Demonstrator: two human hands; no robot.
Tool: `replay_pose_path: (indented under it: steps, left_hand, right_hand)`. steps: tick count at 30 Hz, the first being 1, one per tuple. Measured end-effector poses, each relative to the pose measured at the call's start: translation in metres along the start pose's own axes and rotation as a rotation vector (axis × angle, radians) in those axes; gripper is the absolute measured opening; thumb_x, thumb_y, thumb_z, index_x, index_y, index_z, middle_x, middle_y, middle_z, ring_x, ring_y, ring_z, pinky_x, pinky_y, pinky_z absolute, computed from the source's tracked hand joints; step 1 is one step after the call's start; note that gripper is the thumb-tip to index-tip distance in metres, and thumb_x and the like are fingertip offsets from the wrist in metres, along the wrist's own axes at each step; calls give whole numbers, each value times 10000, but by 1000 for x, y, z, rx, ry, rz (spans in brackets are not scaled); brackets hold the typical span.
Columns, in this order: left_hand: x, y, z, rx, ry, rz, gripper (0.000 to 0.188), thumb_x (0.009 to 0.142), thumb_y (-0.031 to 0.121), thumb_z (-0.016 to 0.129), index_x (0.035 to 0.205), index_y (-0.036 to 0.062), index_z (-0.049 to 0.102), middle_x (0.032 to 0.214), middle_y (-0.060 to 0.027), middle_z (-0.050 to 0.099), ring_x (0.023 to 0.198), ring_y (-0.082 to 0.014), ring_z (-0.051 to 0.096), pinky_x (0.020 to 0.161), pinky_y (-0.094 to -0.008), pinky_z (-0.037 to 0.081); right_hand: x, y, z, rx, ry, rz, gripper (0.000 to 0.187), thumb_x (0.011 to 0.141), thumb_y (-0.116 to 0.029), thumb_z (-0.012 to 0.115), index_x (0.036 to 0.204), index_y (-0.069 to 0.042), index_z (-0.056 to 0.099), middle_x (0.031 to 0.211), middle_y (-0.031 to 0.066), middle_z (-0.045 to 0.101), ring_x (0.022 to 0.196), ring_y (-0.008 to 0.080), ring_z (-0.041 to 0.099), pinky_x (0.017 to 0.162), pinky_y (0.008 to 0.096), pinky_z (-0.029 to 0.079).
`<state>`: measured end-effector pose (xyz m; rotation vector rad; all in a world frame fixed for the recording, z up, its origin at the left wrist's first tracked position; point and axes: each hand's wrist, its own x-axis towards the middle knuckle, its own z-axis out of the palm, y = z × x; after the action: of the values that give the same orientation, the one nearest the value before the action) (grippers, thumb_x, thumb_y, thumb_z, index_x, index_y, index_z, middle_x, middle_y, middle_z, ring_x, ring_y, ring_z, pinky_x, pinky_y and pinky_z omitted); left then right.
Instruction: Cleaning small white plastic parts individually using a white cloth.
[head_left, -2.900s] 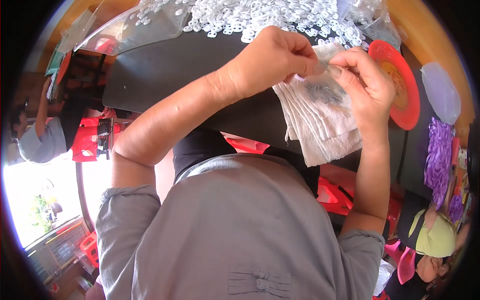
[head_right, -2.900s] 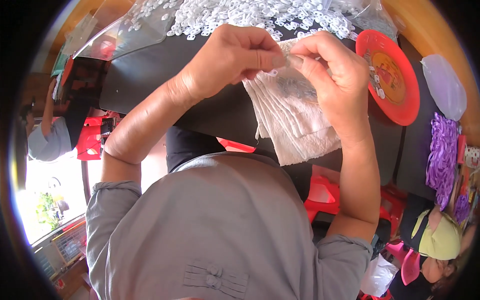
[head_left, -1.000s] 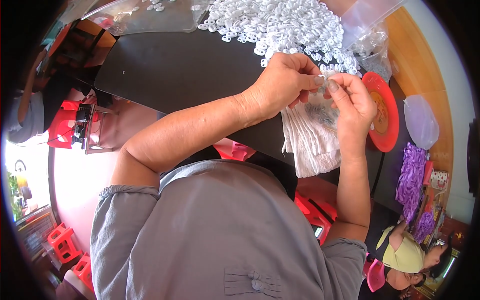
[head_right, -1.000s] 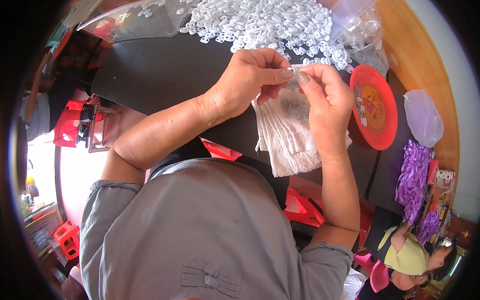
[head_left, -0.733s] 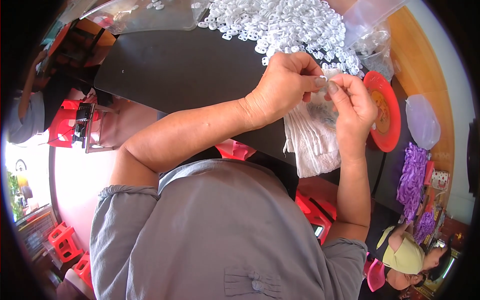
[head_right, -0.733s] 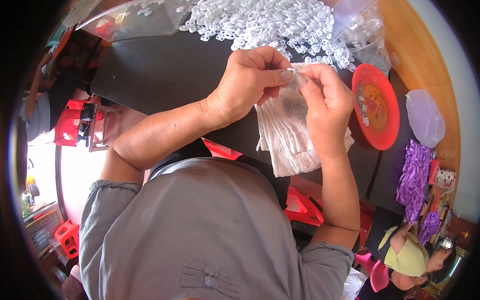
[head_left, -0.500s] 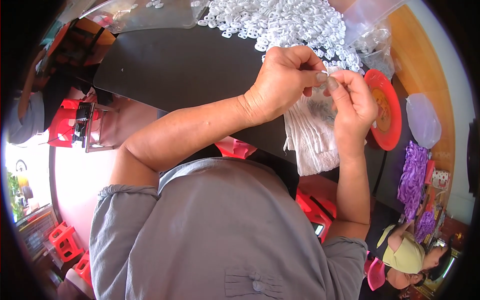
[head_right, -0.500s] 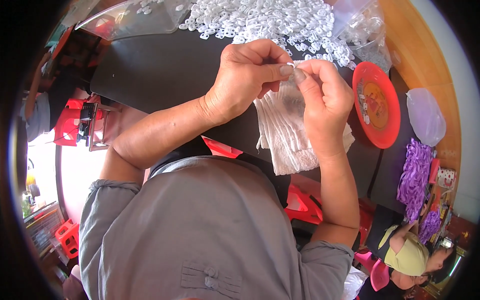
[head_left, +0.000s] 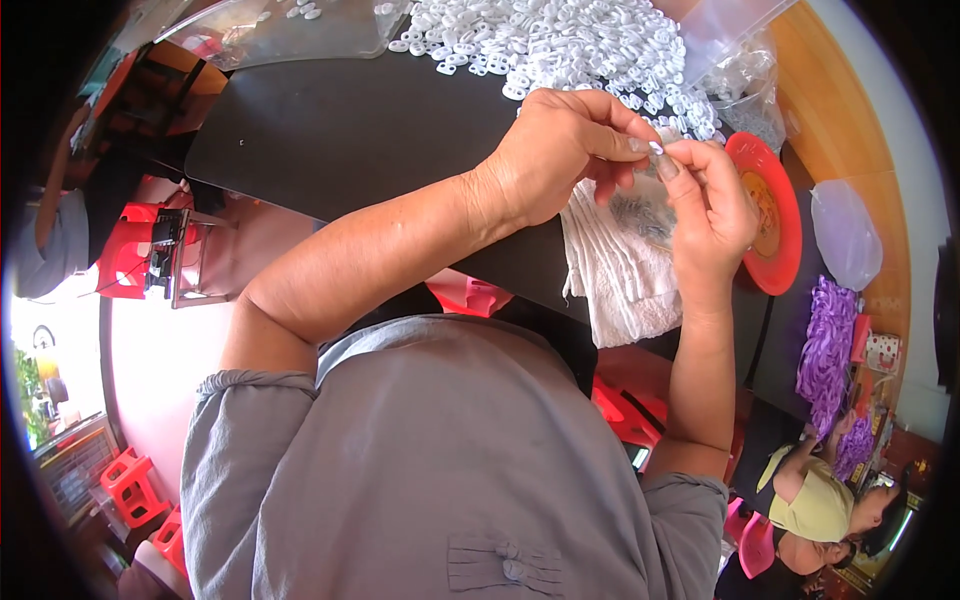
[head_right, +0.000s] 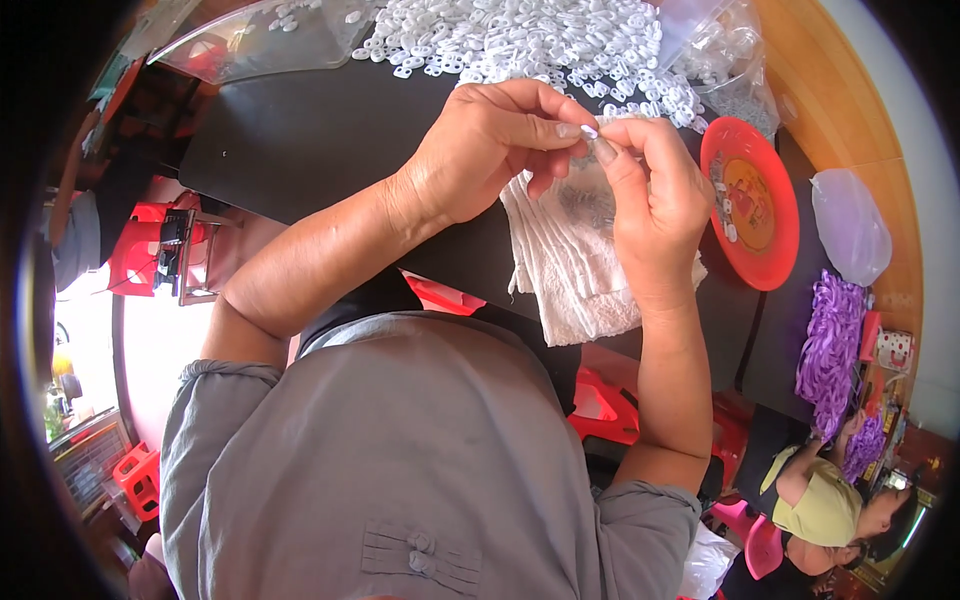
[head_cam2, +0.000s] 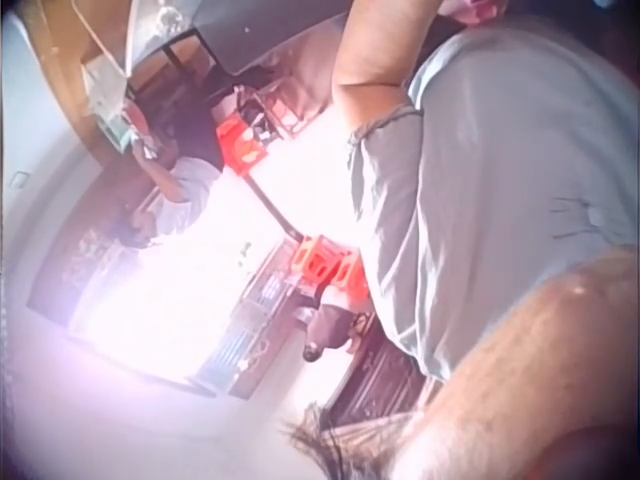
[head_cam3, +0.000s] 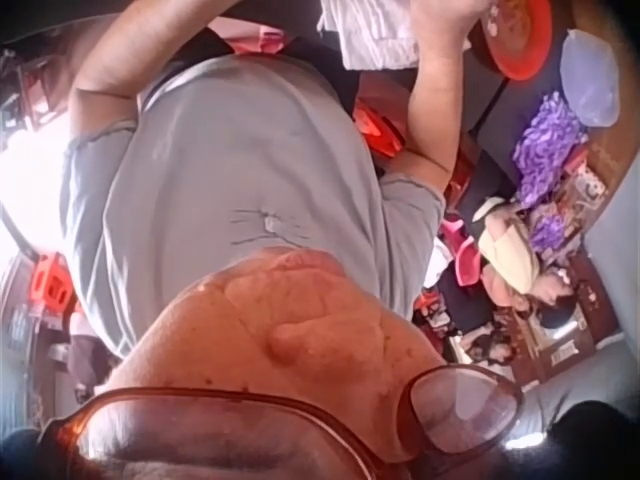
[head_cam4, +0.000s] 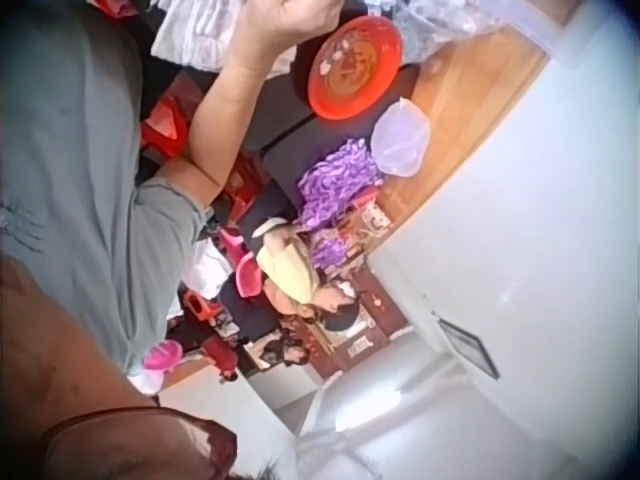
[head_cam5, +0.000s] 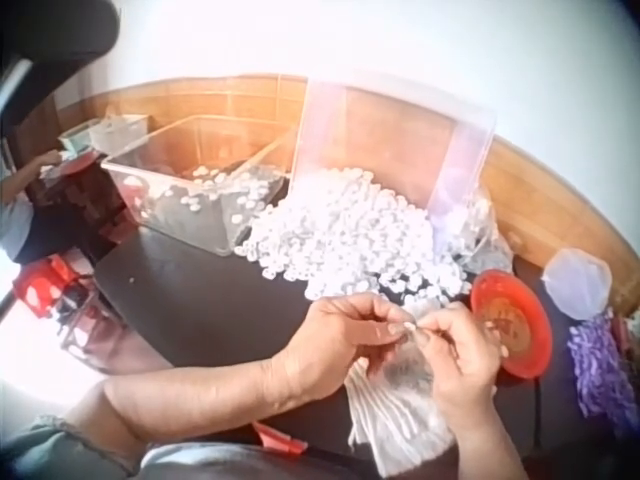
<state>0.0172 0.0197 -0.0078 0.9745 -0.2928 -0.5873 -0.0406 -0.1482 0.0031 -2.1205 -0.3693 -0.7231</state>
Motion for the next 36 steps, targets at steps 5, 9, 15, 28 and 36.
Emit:
replay_pose_path:
  steps: [5, 9, 15, 28, 36]
  left_hand:
    - [0, 3, 0, -83, -13, -55, 109, 896, 42, 607, 946, -47, 644, 839, -103, 646, 660, -148, 600, 515, -274, 454]
    - [1, 1, -2, -64, -1, -47, 89, 873, 14, 625, 936, -45, 644, 834, -99, 639, 653, -149, 598, 515, -273, 457]
    - [-2, -1, 3, 26, 78, 75, 116, 809, -61, 636, 924, -43, 645, 782, -78, 628, 612, -132, 587, 483, -256, 449]
    - [1, -1, 2, 60, 87, 115, 215, 767, -77, 671, 976, -48, 631, 768, -78, 631, 590, -133, 597, 456, -243, 448]
    - [2, -3, -2, 126, 94, -14, 143, 808, 38, 711, 913, -31, 643, 733, -78, 631, 574, -140, 593, 450, -252, 434]
  right_hand:
    - [0, -1, 0, -14, -2, -41, 44, 862, 20, 641, 889, 15, 607, 795, 58, 629, 691, 125, 579, 623, 249, 456]
    - [-1, 0, 0, -6, -19, -25, 46, 860, 22, 640, 897, 14, 612, 806, 58, 635, 697, 121, 578, 625, 246, 457]
    - [-3, 1, 1, 121, -61, 156, 83, 911, -61, 623, 962, 2, 638, 849, -5, 623, 714, 46, 551, 594, 180, 400]
    - [-6, 0, 6, 168, -29, 242, 62, 914, -74, 615, 944, -22, 628, 839, -17, 613, 714, 43, 549, 569, 187, 387]
    - [-6, 3, 4, 79, -9, 123, 58, 909, -71, 622, 940, -23, 632, 821, -20, 608, 703, 39, 528, 577, 187, 388]
